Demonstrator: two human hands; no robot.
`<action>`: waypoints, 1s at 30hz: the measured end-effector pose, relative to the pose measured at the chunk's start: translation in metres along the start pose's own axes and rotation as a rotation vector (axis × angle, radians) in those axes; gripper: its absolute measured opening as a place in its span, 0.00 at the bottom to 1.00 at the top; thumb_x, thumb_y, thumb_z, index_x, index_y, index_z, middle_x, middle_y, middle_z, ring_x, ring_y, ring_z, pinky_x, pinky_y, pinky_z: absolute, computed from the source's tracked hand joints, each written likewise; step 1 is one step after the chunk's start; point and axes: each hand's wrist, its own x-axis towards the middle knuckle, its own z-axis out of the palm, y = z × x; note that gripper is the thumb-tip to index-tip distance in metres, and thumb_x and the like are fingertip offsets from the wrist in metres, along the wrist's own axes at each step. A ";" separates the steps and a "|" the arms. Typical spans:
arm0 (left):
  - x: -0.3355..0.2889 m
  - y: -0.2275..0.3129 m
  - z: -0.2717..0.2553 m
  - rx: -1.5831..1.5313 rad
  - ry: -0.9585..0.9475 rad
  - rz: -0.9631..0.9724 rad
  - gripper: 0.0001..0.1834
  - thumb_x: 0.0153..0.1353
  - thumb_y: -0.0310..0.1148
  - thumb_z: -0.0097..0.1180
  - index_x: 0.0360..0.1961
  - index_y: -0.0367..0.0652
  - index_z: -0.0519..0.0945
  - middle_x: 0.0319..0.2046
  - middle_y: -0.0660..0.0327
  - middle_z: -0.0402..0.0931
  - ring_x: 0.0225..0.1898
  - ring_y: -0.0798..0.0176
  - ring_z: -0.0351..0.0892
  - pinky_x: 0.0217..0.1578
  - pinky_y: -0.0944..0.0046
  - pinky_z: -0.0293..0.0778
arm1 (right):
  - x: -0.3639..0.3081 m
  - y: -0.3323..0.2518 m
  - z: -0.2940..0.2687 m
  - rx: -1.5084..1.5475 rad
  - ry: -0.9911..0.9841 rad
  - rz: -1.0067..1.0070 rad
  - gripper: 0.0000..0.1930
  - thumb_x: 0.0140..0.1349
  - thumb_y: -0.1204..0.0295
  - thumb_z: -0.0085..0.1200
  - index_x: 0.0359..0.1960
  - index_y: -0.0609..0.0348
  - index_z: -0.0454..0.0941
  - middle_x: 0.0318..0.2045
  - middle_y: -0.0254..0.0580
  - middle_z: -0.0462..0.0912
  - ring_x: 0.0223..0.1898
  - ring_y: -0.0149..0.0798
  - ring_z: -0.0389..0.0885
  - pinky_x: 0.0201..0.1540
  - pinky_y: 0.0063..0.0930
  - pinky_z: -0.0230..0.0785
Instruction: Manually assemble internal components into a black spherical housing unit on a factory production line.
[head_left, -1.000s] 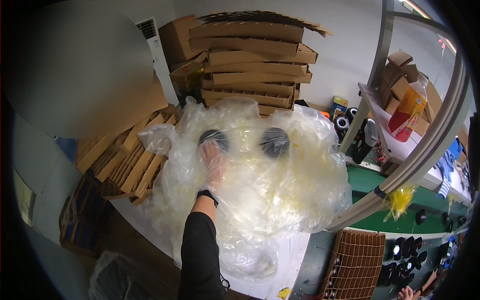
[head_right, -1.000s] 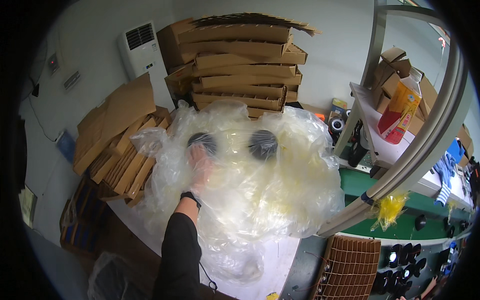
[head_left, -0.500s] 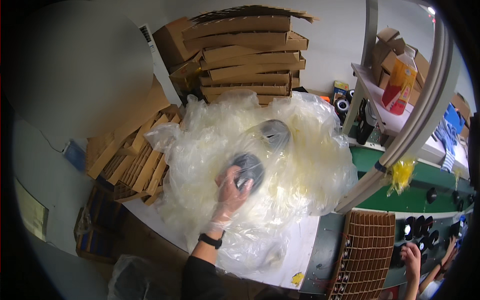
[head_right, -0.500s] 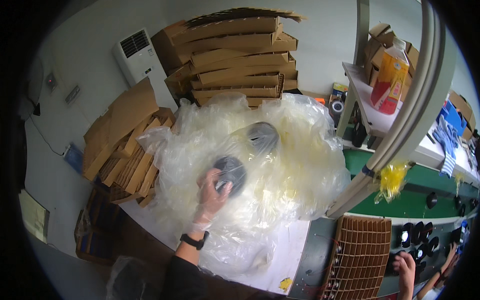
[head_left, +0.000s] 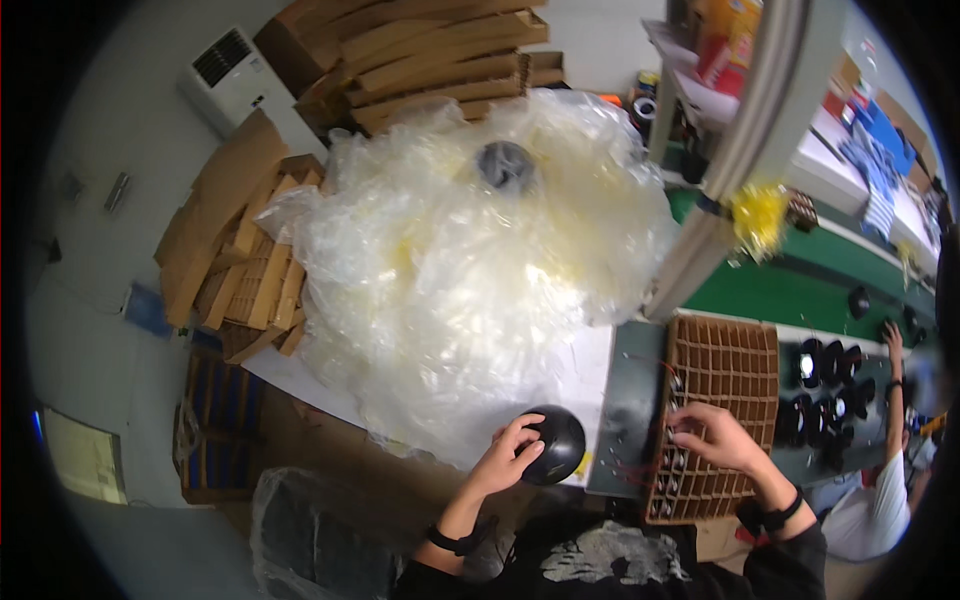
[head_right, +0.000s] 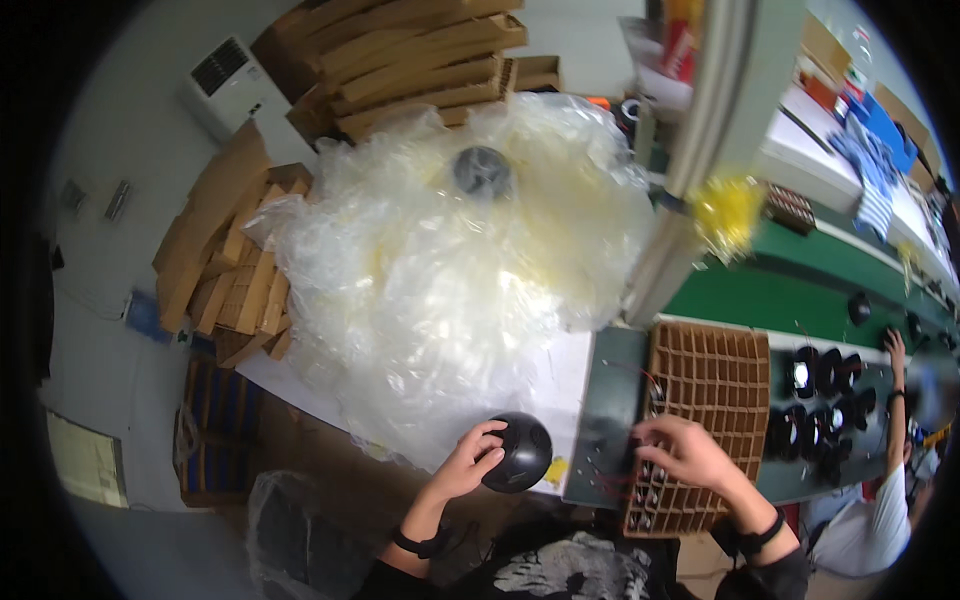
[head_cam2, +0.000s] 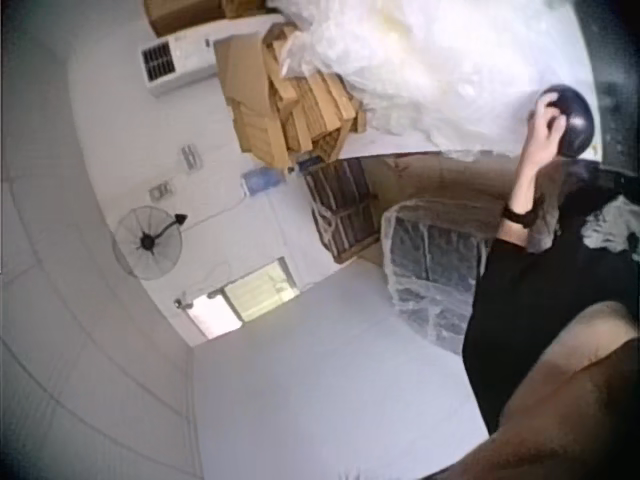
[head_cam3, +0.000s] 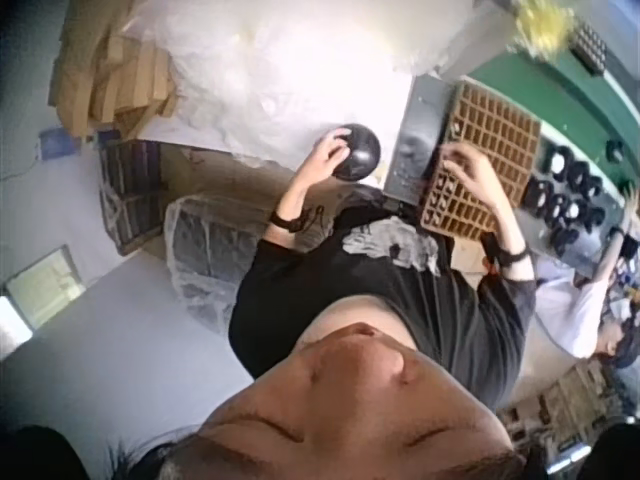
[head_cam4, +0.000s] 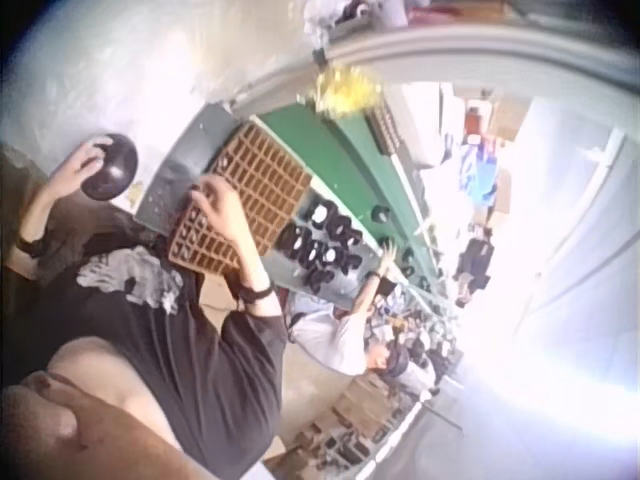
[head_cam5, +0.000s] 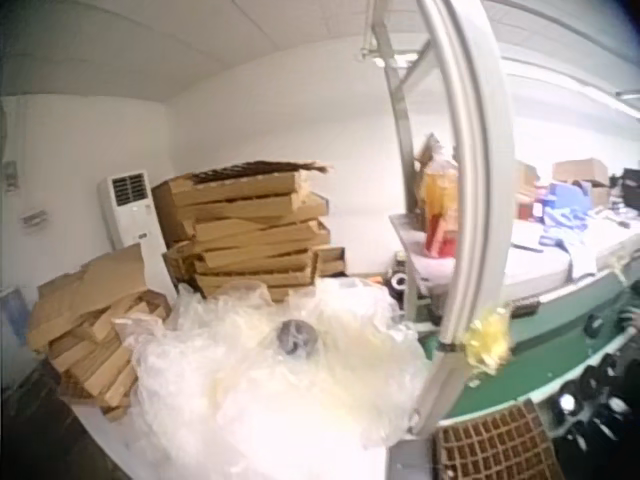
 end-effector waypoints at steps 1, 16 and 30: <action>-0.003 0.017 0.017 -0.283 0.014 0.015 0.22 0.65 0.27 0.49 0.59 0.40 0.62 0.37 0.60 0.76 0.41 0.68 0.74 0.47 0.69 0.67 | 0.000 -0.008 0.010 -0.023 -0.033 -0.092 0.17 0.54 0.70 0.62 0.44 0.62 0.76 0.39 0.44 0.79 0.41 0.39 0.78 0.43 0.27 0.71; 0.021 0.167 0.145 -0.817 0.018 0.044 0.28 0.65 0.23 0.47 0.64 0.39 0.54 0.49 0.57 0.71 0.48 0.71 0.70 0.50 0.72 0.65 | -0.068 -0.016 -0.019 -0.277 0.347 -0.553 0.07 0.51 0.74 0.60 0.31 0.55 0.75 0.36 0.38 0.74 0.37 0.43 0.71 0.39 0.33 0.66; 0.054 0.158 0.185 -0.552 0.284 0.254 0.23 0.56 0.29 0.62 0.51 0.38 0.68 0.18 0.73 0.65 0.21 0.82 0.61 0.23 0.79 0.57 | -0.075 -0.014 -0.035 -0.255 0.447 -0.576 0.10 0.51 0.74 0.61 0.33 0.62 0.72 0.32 0.44 0.75 0.32 0.46 0.73 0.34 0.34 0.69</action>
